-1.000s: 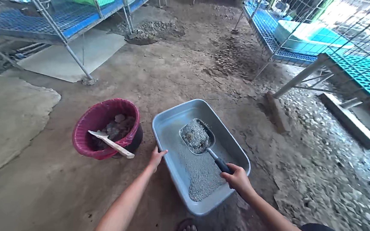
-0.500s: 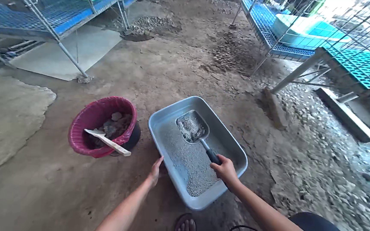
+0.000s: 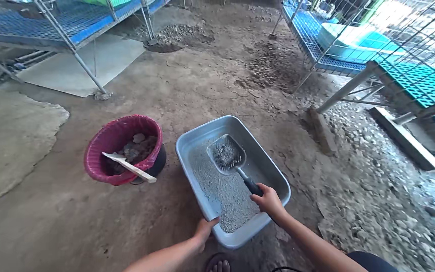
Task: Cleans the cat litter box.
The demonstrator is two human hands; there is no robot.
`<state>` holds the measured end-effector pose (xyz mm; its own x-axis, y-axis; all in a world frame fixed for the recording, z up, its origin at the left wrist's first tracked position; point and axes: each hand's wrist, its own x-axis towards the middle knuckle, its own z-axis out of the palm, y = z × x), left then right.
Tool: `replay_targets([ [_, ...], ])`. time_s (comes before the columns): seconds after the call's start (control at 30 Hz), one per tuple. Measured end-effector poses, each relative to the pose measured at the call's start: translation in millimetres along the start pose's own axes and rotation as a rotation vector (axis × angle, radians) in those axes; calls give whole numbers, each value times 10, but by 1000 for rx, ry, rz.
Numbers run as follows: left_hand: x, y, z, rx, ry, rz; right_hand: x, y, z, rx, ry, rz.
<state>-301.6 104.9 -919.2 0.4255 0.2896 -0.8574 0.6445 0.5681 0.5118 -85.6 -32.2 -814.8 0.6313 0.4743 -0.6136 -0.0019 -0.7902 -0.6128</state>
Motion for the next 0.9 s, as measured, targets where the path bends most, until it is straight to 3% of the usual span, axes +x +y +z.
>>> replay_targets([
  [0.33, 123, -106, 53, 59, 72, -18, -16, 3, 79, 73, 4, 46],
  [0.6, -12, 288, 57, 84, 138, 61, -20, -164, -5, 95, -46, 147],
  [0.73, -106, 707, -75, 11, 132, 137, -63, -501, -113, 189, -70, 122],
  [0.9, -305, 1002, -193, -276, -13, 177, -232, -1307, -89, 193, -169, -81],
])
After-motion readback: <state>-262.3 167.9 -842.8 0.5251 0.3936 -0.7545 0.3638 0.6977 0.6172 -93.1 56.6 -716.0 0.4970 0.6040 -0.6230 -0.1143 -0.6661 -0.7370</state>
